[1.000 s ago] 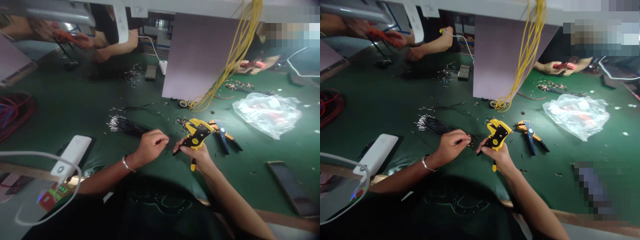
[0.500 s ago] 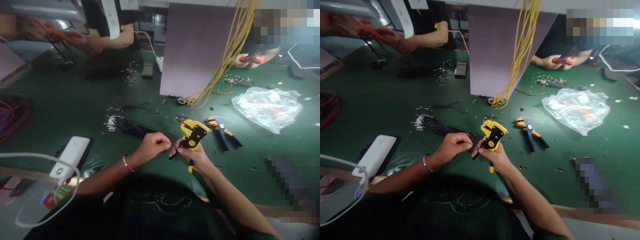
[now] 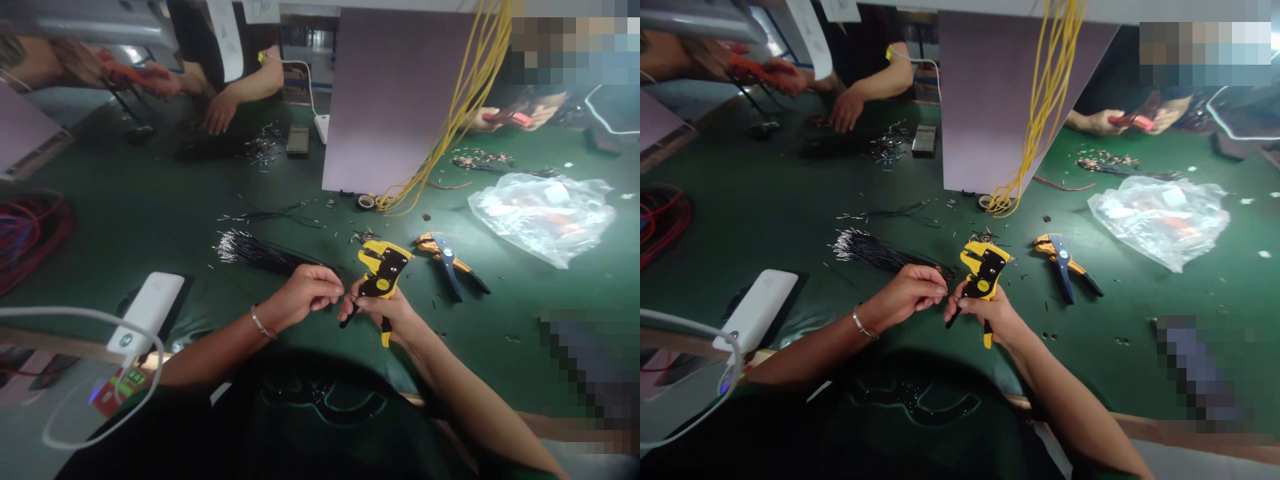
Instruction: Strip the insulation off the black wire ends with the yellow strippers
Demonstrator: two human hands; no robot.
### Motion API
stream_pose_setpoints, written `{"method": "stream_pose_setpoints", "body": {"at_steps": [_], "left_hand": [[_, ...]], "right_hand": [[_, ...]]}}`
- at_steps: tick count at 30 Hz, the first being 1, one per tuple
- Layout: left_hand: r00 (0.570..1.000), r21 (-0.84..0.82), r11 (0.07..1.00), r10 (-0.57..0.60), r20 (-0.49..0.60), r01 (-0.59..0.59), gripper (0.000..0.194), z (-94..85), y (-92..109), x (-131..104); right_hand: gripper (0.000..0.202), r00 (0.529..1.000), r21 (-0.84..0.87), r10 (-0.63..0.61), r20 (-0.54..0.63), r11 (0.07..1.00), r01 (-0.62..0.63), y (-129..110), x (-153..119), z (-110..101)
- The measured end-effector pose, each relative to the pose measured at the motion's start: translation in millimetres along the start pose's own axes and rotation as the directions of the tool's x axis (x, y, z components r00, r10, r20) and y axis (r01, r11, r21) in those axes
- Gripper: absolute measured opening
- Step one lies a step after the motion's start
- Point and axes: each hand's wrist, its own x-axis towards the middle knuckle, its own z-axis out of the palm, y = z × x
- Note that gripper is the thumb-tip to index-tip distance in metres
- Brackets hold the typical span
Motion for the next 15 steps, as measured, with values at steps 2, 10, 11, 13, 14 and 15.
{"method": "stream_pose_setpoints", "body": {"at_steps": [2, 10, 11, 13, 14, 15], "left_hand": [[1.000, 0.010, 1.000, 0.010, -0.001, -0.010, 0.005, 0.1, 1.0, -0.1], [0.998, 0.086, 0.995, 0.059, 0.001, -0.059, 0.009, 0.5, 0.8, 1.0], [0.998, 0.095, 0.993, 0.067, 0.010, -0.068, 0.010, 0.5, 0.0, 1.1], [0.996, 0.122, 0.989, 0.080, 0.028, -0.083, 0.009, 0.2, -2.0, 1.3], [0.996, 0.139, 0.987, 0.083, 0.034, -0.087, 0.009, 0.0, -3.0, 1.5], [0.996, 0.155, 0.984, 0.081, 0.037, -0.086, 0.008, -0.3, -4.0, 1.6]], "right_hand": [[0.016, 1.000, 0.012, 0.004, 0.002, 1.000, -0.004, 0.4, 0.5, -0.1], [0.020, 0.999, -0.002, 0.035, -0.031, 0.999, -0.035, 1.5, 0.3, -0.7], [0.019, 0.999, -0.001, 0.034, -0.032, 0.999, -0.034, 2.1, 0.4, -0.8], [0.018, 0.999, 0.007, 0.033, -0.028, 0.999, -0.033, 3.6, 0.7, -1.0], [0.017, 0.999, 0.010, 0.035, -0.025, 0.999, -0.035, 4.3, 0.8, -1.2], [0.017, 0.999, 0.010, 0.036, -0.024, 0.999, -0.035, 4.8, 0.9, -1.6]]}}
